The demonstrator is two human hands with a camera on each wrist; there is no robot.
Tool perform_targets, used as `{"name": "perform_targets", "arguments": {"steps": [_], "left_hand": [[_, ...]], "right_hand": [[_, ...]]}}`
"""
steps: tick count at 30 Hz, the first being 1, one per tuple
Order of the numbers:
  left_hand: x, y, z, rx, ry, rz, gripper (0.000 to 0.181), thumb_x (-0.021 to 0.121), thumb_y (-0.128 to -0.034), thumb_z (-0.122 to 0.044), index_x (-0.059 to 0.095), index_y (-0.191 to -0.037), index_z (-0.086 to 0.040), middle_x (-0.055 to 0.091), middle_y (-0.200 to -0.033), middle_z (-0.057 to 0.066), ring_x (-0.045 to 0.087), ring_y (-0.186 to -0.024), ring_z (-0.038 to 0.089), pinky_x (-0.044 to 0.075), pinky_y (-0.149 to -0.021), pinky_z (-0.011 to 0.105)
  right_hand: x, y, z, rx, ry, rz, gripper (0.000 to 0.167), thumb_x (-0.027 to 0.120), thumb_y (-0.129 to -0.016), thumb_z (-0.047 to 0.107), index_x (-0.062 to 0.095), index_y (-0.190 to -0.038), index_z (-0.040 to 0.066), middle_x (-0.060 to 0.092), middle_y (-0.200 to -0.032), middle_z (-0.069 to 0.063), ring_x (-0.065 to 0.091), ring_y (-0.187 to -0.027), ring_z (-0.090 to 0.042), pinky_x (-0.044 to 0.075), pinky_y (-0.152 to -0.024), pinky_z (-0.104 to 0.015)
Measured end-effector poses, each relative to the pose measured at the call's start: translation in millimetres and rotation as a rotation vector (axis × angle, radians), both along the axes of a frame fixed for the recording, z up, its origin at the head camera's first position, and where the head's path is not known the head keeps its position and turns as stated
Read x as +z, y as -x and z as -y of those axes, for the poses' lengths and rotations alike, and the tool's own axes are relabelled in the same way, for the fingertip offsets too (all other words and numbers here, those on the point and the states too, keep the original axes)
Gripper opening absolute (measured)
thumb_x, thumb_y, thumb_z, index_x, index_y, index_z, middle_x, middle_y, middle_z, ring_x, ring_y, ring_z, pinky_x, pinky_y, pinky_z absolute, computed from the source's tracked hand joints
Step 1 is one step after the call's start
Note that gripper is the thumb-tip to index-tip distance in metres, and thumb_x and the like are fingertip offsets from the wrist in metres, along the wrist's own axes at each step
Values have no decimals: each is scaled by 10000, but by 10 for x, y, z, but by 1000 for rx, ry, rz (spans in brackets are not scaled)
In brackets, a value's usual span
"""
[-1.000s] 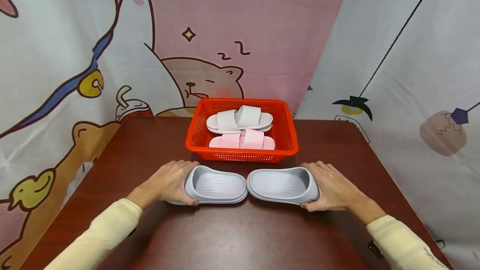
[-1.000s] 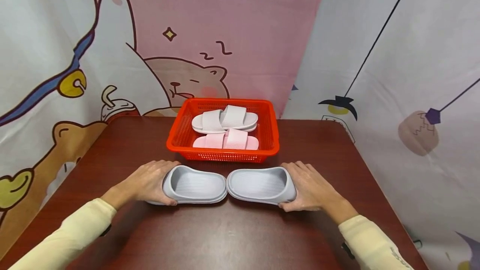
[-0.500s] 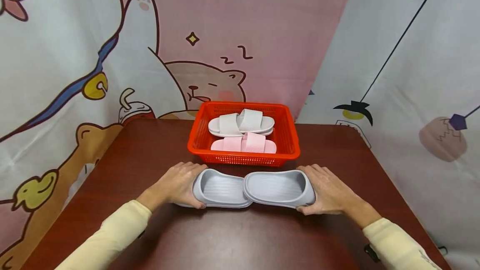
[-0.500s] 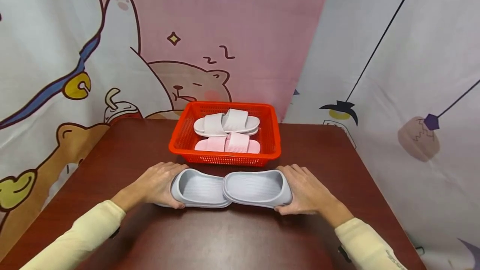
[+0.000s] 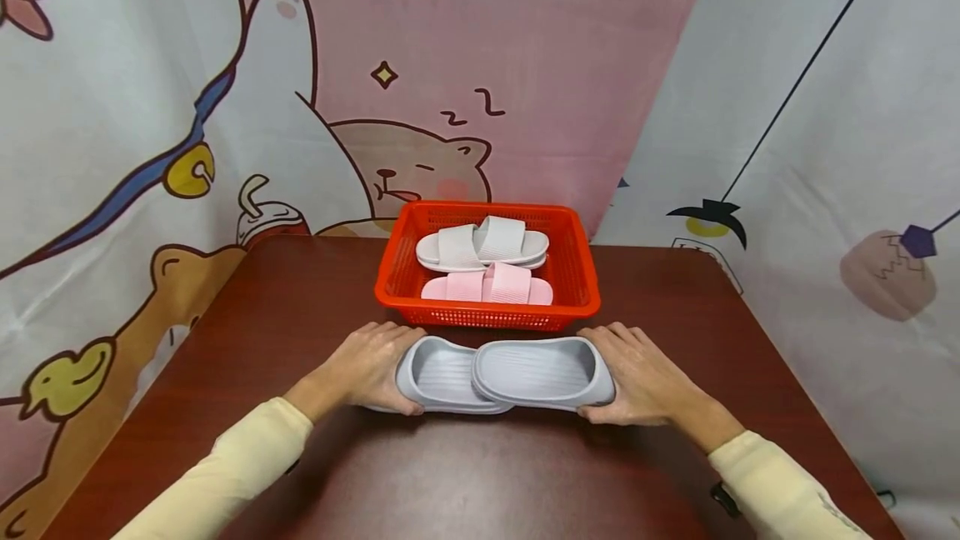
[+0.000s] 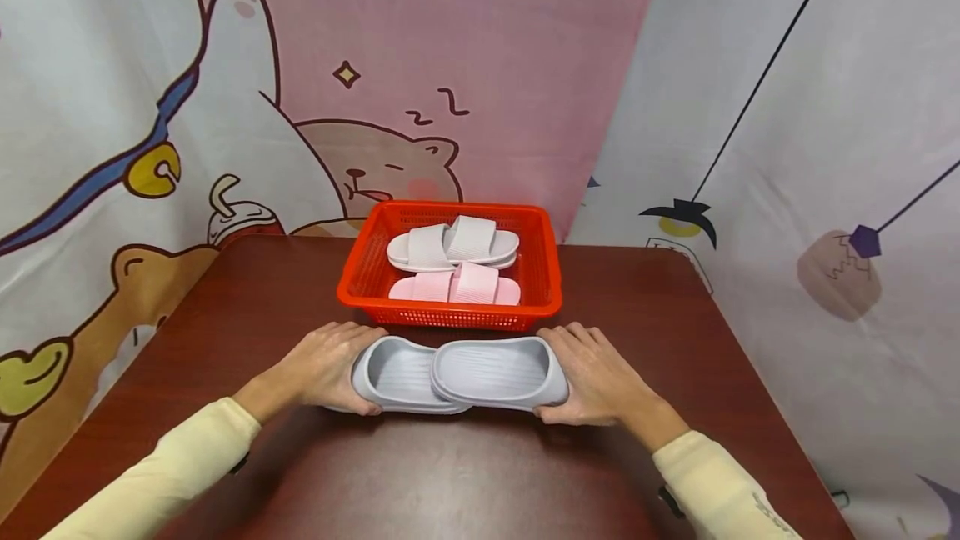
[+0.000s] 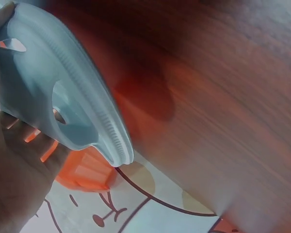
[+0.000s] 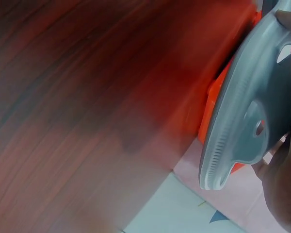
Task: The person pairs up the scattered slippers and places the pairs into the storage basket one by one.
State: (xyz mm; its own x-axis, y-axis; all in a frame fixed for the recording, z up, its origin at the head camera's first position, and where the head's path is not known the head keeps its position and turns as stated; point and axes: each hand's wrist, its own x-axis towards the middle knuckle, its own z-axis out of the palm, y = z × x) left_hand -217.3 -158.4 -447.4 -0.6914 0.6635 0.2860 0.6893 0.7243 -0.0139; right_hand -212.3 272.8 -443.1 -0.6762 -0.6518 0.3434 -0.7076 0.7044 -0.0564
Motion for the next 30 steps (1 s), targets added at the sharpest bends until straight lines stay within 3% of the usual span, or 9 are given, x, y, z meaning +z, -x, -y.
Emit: {"name": "perform_targets", "arguments": {"steps": [7, 30], "left_hand": [[5, -36, -65, 0, 14, -53, 944, 778, -588, -752, 634, -1260, -104, 699, -1095, 40, 626, -953, 231, 507, -799, 417], [-29, -42, -270, -23, 26, -90, 923, 753, -609, -770, 636, -1245, -112, 696, -1090, 26, 626, -976, 231, 503, -828, 412]], "right_hand": [[1, 3, 97, 18, -1, -5, 914, 802, -652, 645, 534, -1350, 119, 594, -1193, 26, 514, -1041, -180, 437, -858, -453], [86, 5, 309, 21, -75, -9, 913, 763, -677, 660, 558, -1375, 108, 618, -1235, 3, 498, -1134, -228, 441, -873, -450]]}}
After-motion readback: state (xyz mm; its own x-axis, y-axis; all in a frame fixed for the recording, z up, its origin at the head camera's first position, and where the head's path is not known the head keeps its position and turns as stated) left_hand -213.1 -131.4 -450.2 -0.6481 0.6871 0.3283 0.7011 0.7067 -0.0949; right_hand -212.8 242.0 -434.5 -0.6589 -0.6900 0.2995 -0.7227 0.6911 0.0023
